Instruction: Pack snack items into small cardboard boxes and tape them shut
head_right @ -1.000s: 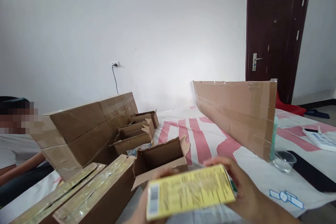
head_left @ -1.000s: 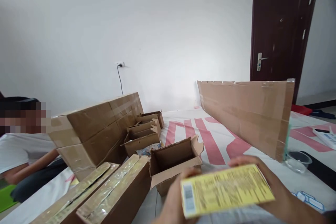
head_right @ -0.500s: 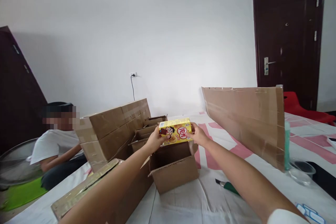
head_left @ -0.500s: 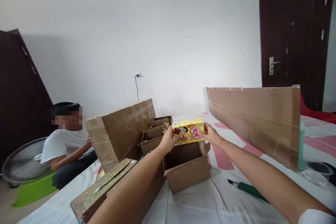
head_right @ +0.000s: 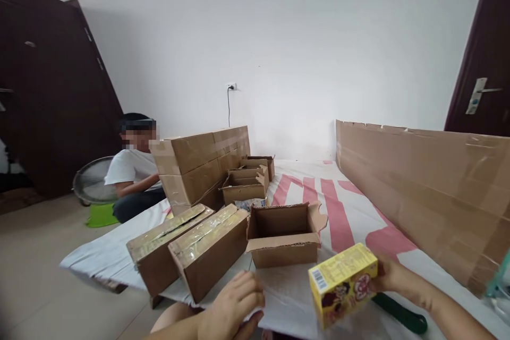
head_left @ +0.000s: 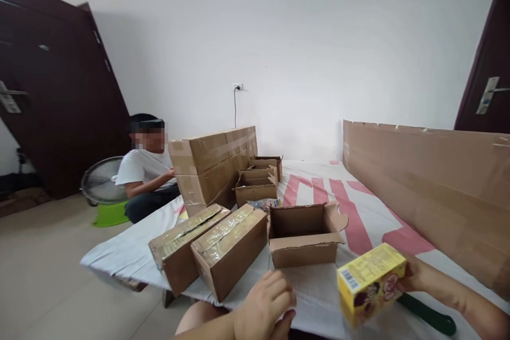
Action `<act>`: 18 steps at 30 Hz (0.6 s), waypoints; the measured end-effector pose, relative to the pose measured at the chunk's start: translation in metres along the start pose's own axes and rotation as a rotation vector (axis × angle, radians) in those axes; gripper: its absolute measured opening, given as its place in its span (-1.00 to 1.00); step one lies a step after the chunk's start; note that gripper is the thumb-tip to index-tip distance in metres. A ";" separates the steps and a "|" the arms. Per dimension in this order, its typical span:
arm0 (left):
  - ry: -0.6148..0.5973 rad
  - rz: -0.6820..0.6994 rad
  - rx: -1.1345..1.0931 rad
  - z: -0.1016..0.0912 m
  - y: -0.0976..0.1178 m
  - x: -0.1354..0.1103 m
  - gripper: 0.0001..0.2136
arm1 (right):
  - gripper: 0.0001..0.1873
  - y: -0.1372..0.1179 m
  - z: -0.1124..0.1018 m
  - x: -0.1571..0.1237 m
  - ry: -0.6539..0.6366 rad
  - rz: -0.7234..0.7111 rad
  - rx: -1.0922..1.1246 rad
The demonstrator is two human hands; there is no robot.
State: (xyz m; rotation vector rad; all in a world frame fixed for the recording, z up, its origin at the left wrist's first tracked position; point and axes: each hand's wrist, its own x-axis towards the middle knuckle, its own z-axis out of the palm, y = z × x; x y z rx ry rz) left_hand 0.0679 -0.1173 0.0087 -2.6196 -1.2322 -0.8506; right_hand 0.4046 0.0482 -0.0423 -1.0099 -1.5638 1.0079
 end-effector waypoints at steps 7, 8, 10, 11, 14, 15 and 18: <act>0.464 -0.876 -0.159 0.085 -0.046 -0.033 -0.60 | -0.36 0.000 0.046 0.050 -0.520 0.105 0.141; 0.478 -0.911 -0.220 0.092 -0.052 -0.032 -0.44 | -0.34 0.003 0.054 0.055 -0.505 0.091 0.130; 0.465 -0.931 -0.367 0.101 -0.062 -0.027 -0.15 | -0.28 0.007 0.070 0.059 -0.494 0.081 0.146; 0.455 -0.925 -0.441 0.104 -0.065 -0.023 -0.05 | -0.26 0.008 0.078 0.059 -0.505 0.081 0.165; 0.457 -0.905 -0.640 0.111 -0.068 -0.007 0.12 | -0.25 0.009 0.094 0.057 -0.613 0.111 0.214; 0.464 -0.907 -0.691 0.114 -0.069 -0.002 0.15 | -0.26 0.010 0.097 0.057 -0.645 0.129 0.218; 0.483 -0.934 -0.745 0.121 -0.068 0.009 0.16 | -0.24 0.018 0.096 0.060 -0.630 0.158 0.225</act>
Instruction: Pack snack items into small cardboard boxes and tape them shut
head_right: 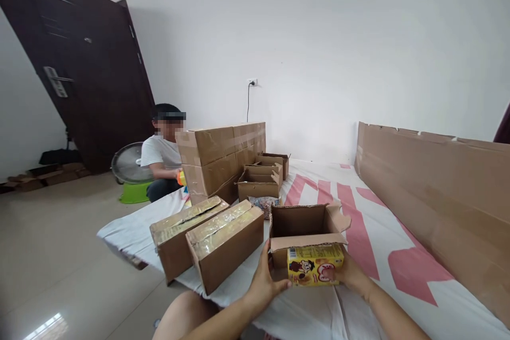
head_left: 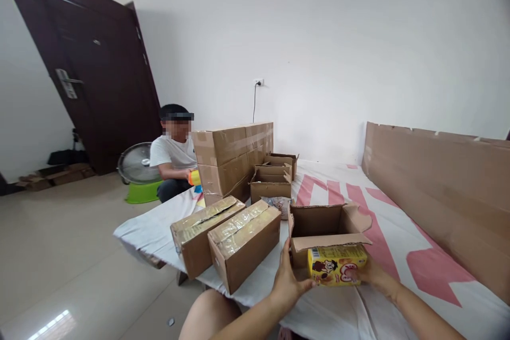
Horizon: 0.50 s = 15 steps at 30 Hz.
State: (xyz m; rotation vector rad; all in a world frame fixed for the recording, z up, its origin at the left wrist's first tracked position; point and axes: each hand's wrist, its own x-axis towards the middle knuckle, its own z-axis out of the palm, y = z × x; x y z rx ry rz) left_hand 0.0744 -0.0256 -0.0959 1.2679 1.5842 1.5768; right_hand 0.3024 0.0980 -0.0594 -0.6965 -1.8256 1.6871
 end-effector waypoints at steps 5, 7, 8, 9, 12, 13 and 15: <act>-0.022 0.019 0.092 0.000 0.006 -0.002 0.05 | -0.13 0.011 -0.018 -0.004 0.084 0.000 -0.055; -0.027 0.018 0.167 -0.003 0.014 -0.007 0.07 | -0.13 0.007 -0.019 -0.007 0.033 0.035 -0.069; -0.016 0.015 0.209 -0.005 0.018 -0.009 0.10 | -0.12 0.004 -0.018 -0.009 0.006 0.049 -0.064; -0.005 0.012 0.246 -0.006 0.022 -0.011 0.11 | -0.12 0.002 -0.017 -0.009 -0.013 0.056 -0.052; -0.010 0.015 0.309 -0.009 0.031 -0.015 0.11 | -0.12 -0.002 -0.010 -0.010 -0.018 0.055 -0.019; -0.023 0.018 0.316 -0.009 0.031 -0.015 0.10 | -0.12 -0.001 -0.009 -0.010 0.001 0.050 -0.016; -0.049 0.023 0.320 -0.011 0.029 -0.013 0.11 | -0.13 0.002 -0.006 -0.009 0.052 0.032 -0.021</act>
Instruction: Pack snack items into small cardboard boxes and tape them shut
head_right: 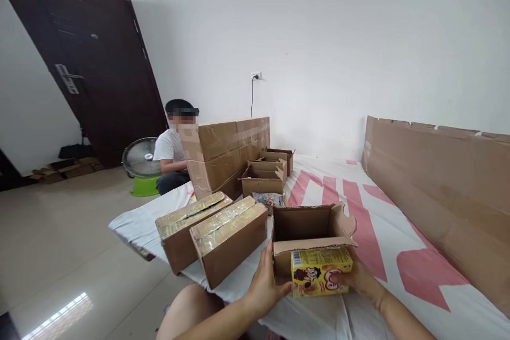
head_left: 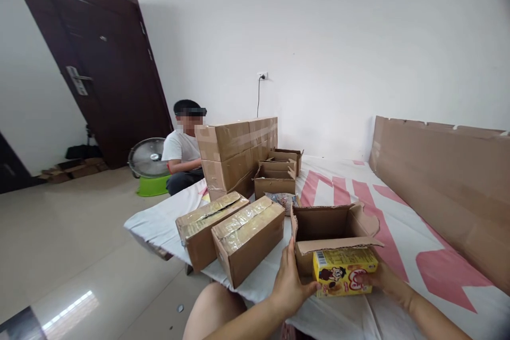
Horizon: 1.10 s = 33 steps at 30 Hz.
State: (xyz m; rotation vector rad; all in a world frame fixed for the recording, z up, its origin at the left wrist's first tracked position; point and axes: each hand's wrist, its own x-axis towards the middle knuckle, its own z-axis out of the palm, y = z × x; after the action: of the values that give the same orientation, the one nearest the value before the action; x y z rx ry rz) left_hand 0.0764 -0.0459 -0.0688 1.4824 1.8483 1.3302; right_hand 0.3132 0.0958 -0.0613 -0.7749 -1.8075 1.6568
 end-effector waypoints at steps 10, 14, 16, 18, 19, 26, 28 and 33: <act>-0.146 -0.059 0.237 -0.034 0.028 -0.001 -0.08 | -0.18 0.013 0.007 -0.004 0.052 -0.052 -0.017; 0.137 0.100 0.733 -0.104 0.061 -0.009 -0.43 | -0.18 0.014 0.008 -0.005 0.063 -0.061 -0.029; 0.253 -0.023 0.924 -0.138 0.062 -0.008 -0.30 | -0.19 0.016 0.009 -0.004 0.067 -0.066 -0.014; 0.197 -0.167 1.000 -0.162 0.052 -0.007 -0.14 | -0.19 0.017 0.011 -0.003 0.059 -0.068 0.028; 0.151 -0.202 1.010 -0.169 0.044 -0.007 -0.10 | -0.18 0.019 0.012 -0.002 0.056 -0.063 0.051; 0.189 -0.046 1.075 -0.176 0.014 -0.025 -0.52 | -0.13 0.014 0.018 0.011 0.039 -0.027 0.085; 0.226 0.016 1.085 -0.181 0.015 -0.033 -0.59 | -0.13 0.008 0.021 0.017 0.056 -0.027 0.057; 0.275 0.146 1.082 -0.196 0.013 -0.064 -0.72 | -0.16 -0.002 0.029 0.035 0.070 -0.061 0.069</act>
State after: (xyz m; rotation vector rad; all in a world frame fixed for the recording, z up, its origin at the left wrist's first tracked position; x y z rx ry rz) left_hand -0.0499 -0.1850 0.0161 1.9873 2.9224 0.5419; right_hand 0.2679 0.1018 -0.0609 -0.7316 -1.7002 1.6246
